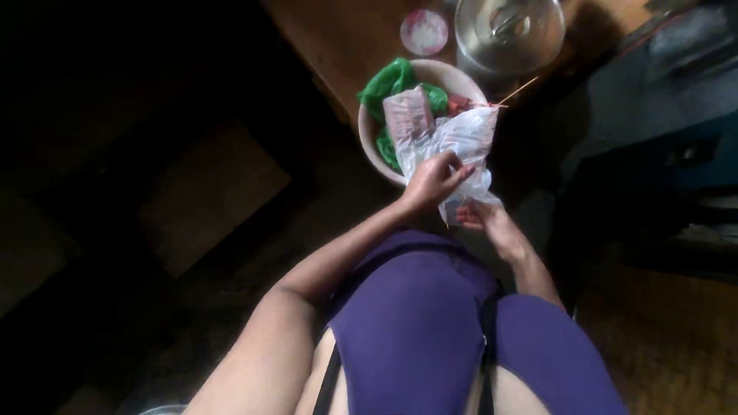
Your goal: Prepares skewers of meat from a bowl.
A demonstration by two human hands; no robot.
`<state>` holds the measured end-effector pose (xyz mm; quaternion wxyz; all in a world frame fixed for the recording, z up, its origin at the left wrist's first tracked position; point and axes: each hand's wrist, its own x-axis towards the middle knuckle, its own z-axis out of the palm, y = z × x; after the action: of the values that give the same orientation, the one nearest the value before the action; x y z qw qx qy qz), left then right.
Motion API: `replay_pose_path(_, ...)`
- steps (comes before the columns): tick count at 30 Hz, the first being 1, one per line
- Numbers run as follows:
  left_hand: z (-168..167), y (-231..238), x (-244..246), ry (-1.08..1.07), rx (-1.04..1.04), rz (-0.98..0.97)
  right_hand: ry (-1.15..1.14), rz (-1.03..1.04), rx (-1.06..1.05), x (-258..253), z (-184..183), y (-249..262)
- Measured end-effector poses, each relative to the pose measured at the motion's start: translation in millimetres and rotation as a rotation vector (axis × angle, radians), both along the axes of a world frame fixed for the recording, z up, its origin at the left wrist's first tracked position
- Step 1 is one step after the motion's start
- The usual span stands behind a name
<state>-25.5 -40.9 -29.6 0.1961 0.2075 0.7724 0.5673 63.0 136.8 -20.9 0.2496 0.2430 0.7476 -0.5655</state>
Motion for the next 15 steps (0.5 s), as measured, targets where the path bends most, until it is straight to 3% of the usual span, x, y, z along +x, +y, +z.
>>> replay_pose_path(3, 3, -13, -10, -0.314, 0.312, 0.132, -0.054, 0.419, 0.273, 26, 21, 36)
replay_pose_path(5, -2, -16, -23, -0.204, 0.119, 0.174, -0.051, 0.478, 0.366, 31, 45, 56)
replay_pose_path(8, -16, 8, -50, -0.051, -0.271, 0.157, 0.122, 0.264, 0.490, 3, 61, 58)
replay_pose_path(11, -40, 49, -64, 0.037, -0.510, 0.115, 0.333, 0.157, 0.545, -49, 41, 50)
replay_pose_path(15, -36, 63, -56, 0.215, -0.619, 0.098, 0.518, 0.341, 0.714, -108, -5, 45)
